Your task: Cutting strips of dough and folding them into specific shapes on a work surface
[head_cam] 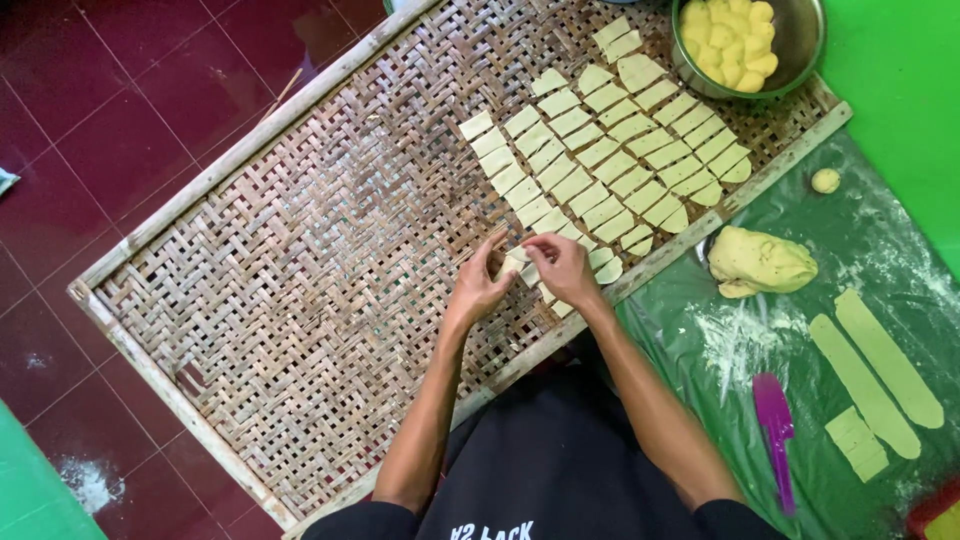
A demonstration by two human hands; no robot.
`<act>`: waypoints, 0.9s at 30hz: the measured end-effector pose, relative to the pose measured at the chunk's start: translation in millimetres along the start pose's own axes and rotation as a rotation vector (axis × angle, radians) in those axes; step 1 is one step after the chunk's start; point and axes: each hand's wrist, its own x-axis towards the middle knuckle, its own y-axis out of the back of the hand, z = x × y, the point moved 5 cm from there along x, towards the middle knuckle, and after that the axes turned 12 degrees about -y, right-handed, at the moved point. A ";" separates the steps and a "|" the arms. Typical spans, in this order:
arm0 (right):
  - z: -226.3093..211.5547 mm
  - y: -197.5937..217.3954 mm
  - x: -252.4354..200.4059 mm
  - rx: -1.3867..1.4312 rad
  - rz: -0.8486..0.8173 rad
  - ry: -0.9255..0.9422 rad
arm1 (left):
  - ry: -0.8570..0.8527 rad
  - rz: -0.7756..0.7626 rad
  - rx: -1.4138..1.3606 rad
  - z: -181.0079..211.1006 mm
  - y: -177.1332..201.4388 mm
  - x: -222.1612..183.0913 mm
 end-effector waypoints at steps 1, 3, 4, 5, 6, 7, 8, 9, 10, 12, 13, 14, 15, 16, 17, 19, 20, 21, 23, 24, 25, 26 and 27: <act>-3.2 -1.2 -1.8 0.002 0.002 0.001 | -0.002 -0.001 0.002 9.5 2.1 0.8; -6.7 -8.3 -6.3 0.052 -0.142 -0.042 | 0.001 -0.080 0.030 28.8 0.7 2.4; -2.4 -7.5 -5.7 0.055 -0.141 -0.041 | 0.000 -0.081 0.033 27.1 0.7 3.7; 2.0 -7.8 -5.3 0.037 -0.155 -0.044 | 0.007 -0.087 0.029 24.9 0.7 4.9; 5.9 -8.4 -4.4 0.019 -0.170 -0.047 | 0.014 -0.093 0.025 22.8 1.2 6.3; 5.3 -8.7 -4.0 0.022 -0.170 -0.045 | 0.013 -0.093 0.028 21.2 1.4 6.2; 5.3 -8.8 -4.1 0.001 -0.181 -0.043 | 0.021 -0.084 0.027 19.2 0.9 6.0; 5.4 -9.0 -4.1 -0.019 -0.193 -0.042 | 0.029 -0.074 0.025 17.0 0.6 5.9; 9.4 -8.9 -0.1 -0.018 -0.193 -0.041 | 0.029 -0.074 0.027 11.4 -0.3 6.1; 18.4 -7.9 7.5 0.014 -0.162 -0.053 | 0.054 -0.016 0.019 -1.6 1.1 5.1; 19.3 -7.7 10.2 0.015 -0.163 -0.053 | 0.056 -0.015 0.020 -10.4 0.2 5.5; 21.1 -5.9 13.4 0.001 -0.139 -0.067 | 0.047 0.011 0.025 -18.5 0.4 6.9; 22.8 -4.0 16.7 -0.013 -0.115 -0.080 | 0.038 0.038 0.029 -26.6 0.6 8.3; 25.0 -7.1 19.4 -0.012 -0.112 -0.081 | 0.036 0.036 0.029 -26.1 -0.7 11.6; 27.1 -8.6 22.2 0.003 -0.078 -0.088 | 0.041 0.076 0.040 -25.7 0.3 14.6; 30.9 -10.5 28.7 0.017 -0.041 -0.091 | 0.041 0.117 0.051 -28.0 -1.0 21.4; 33.5 -9.9 31.4 0.001 0.001 -0.094 | 0.046 0.164 0.075 -31.4 -1.0 23.4; 36.1 -9.5 34.1 -0.014 0.042 -0.098 | 0.050 0.212 0.100 -34.9 -0.9 25.3; 35.1 -12.3 34.8 -0.016 0.076 -0.098 | 0.022 0.256 0.102 -39.6 -5.3 31.0; 34.4 -13.1 35.3 -0.016 0.108 -0.098 | -0.007 0.301 0.104 -41.3 -6.2 33.7; 33.3 -13.9 35.5 -0.017 0.108 -0.098 | -0.007 0.302 0.103 -44.0 -6.5 34.9; 31.9 -14.4 35.6 -0.028 0.119 -0.089 | -0.038 0.334 0.105 -45.3 -5.3 35.6; 30.5 -15.0 35.6 -0.039 0.130 -0.079 | -0.069 0.366 0.106 -46.6 -4.1 36.2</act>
